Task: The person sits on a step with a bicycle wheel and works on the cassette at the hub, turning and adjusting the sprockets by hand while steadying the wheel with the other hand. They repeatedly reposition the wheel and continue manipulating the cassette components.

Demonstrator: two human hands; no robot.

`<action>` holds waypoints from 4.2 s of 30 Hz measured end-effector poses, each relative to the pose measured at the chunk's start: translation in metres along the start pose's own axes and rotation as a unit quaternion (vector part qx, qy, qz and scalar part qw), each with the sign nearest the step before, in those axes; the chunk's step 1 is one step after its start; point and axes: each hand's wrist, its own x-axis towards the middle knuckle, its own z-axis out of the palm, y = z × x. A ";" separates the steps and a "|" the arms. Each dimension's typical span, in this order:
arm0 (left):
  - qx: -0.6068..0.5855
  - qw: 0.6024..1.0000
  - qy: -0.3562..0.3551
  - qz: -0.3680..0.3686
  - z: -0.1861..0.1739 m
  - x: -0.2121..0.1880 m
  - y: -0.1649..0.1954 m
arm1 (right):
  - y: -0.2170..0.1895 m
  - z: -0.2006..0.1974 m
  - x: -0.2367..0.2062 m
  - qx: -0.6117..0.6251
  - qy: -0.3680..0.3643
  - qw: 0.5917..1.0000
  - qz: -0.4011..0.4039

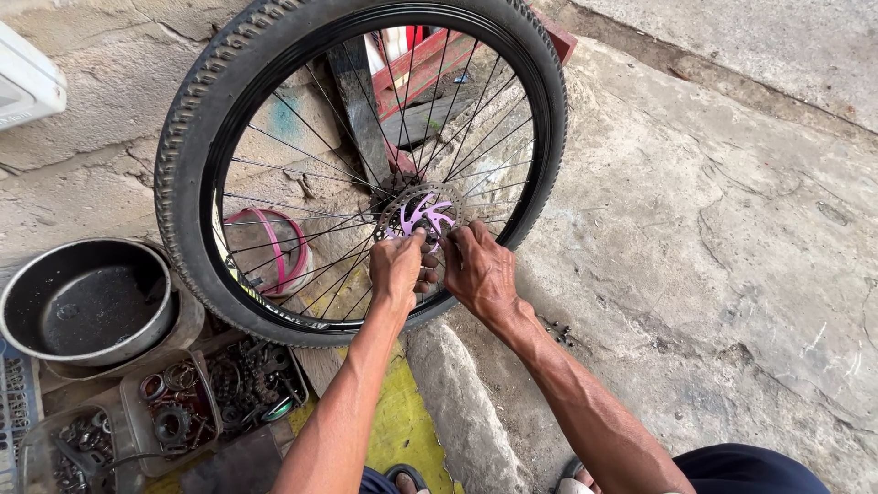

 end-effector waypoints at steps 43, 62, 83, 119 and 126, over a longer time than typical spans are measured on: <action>-0.059 0.995 -0.055 -0.065 -0.004 0.013 -0.013 | 0.011 0.009 -0.002 0.076 0.087 0.986 -0.122; 0.031 0.998 0.013 0.047 0.000 -0.014 0.005 | 0.022 0.009 -0.010 0.054 0.076 0.988 -0.119; 0.363 0.817 0.043 0.446 0.005 -0.007 -0.007 | 0.012 -0.015 0.040 0.269 -0.102 0.941 0.177; 0.331 0.894 0.066 0.295 0.002 0.004 -0.006 | 0.026 0.005 0.066 0.261 -0.139 0.932 0.212; 0.334 0.908 0.047 0.248 0.003 0.006 -0.005 | 0.021 0.008 0.073 0.184 -0.158 0.958 0.151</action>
